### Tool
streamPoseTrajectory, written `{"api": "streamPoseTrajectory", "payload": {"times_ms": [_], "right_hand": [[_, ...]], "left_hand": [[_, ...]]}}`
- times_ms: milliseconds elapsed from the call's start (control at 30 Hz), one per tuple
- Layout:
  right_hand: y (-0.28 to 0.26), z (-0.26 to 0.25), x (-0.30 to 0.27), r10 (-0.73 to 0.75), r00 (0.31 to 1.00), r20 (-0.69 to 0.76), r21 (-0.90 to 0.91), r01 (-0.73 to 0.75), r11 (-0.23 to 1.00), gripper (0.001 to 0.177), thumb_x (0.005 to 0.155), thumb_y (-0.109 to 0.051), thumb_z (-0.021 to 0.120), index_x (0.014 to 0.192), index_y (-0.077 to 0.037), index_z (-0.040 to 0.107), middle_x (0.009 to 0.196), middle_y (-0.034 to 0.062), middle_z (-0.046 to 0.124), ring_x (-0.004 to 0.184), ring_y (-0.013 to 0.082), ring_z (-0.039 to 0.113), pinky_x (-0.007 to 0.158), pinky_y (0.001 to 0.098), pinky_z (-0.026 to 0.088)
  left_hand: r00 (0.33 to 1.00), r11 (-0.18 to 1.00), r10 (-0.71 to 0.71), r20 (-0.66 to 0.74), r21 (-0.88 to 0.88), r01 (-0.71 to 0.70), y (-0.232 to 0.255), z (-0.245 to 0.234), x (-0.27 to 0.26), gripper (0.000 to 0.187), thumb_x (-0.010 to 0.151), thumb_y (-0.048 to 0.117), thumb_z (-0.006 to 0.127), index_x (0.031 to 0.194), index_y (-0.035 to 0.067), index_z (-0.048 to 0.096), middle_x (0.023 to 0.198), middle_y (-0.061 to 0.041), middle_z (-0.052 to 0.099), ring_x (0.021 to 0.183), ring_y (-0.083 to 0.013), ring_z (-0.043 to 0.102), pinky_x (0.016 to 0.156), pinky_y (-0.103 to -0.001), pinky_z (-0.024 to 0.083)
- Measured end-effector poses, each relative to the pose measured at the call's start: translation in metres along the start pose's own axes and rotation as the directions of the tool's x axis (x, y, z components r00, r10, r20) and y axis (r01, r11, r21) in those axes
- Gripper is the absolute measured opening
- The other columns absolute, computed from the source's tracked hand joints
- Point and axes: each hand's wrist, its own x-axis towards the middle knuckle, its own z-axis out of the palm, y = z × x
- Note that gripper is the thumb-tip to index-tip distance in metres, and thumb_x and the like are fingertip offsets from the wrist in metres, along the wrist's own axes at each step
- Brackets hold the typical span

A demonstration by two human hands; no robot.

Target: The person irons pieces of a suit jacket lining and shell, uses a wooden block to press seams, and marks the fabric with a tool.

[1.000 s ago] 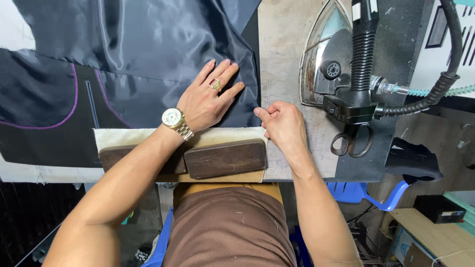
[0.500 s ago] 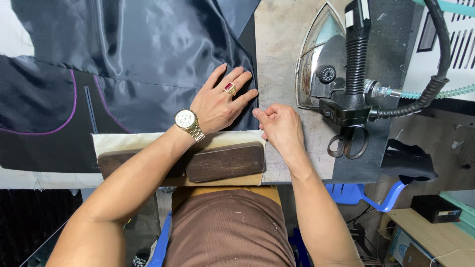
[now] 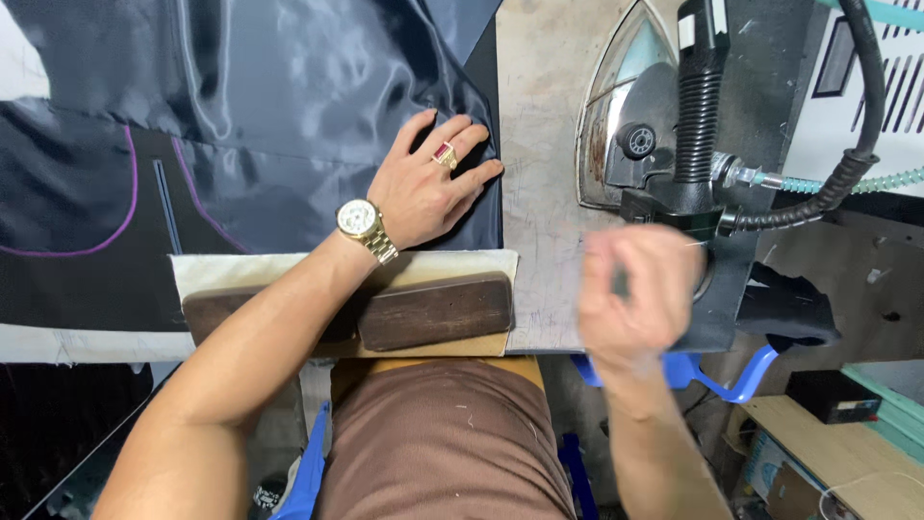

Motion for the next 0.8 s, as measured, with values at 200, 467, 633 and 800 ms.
{"api": "streamPoseTrajectory", "payload": {"times_ms": [200, 467, 633, 800], "right_hand": [[0.011, -0.034, 0.03, 0.062, 0.89, 0.452, -0.391, 0.135, 0.91, 0.009, 0.11, 0.003, 0.067, 0.117, -0.001, 0.071, 0.157, 0.0377, 0.035, 0.142, 0.0511, 0.045, 0.12, 0.0662, 0.035], [0.024, -0.011, 0.135, 0.569, 0.567, 0.595, -0.138, -0.625, 0.768, 0.058, 0.107, -0.012, 0.059, 0.156, 0.006, 0.033, 0.121, 0.0225, 0.053, 0.104, 0.0296, 0.051, 0.086, 0.0376, 0.044], [0.021, -0.023, 0.103, 0.57, 0.529, 0.628, -0.049, -0.704, 0.708, 0.028, 0.115, -0.032, 0.057, 0.099, -0.01, 0.065, 0.054, 0.0065, 0.06, 0.039, 0.0159, 0.058, 0.036, 0.0304, 0.048], [0.002, -0.042, 0.02, 0.53, 0.623, 0.576, -0.369, -0.38, 0.848, 0.047, 0.086, -0.067, 0.073, 0.092, -0.02, 0.069, 0.066, 0.0111, 0.067, 0.069, 0.035, 0.069, 0.064, 0.0496, 0.054]], "left_hand": [[0.993, 1.0, 0.019, 0.114, -0.025, -0.016, -0.002, -0.026, 0.012, 0.033, 0.09, 0.013, 0.077, 0.122, 0.019, 0.072, 0.129, -0.011, 0.06, 0.121, -0.0312, 0.059, 0.105, -0.054, 0.038], [0.975, 0.997, 0.076, 0.209, -0.032, -0.071, -0.014, -0.028, 0.022, 0.035, 0.088, 0.015, 0.071, 0.12, 0.026, 0.076, 0.127, -0.009, 0.062, 0.116, -0.0305, 0.057, 0.091, -0.05, 0.039], [0.976, 0.998, 0.061, 0.21, 0.015, -0.066, -0.023, -0.022, 0.024, 0.028, 0.082, 0.018, 0.077, 0.107, 0.031, 0.074, 0.12, -0.001, 0.055, 0.119, -0.0234, 0.051, 0.095, -0.045, 0.036], [0.969, 0.997, 0.078, 0.233, -0.002, -0.08, -0.027, -0.016, 0.023, 0.028, 0.082, 0.016, 0.072, 0.103, 0.033, 0.076, 0.115, -0.001, 0.057, 0.116, -0.0235, 0.052, 0.092, -0.044, 0.037]]}}
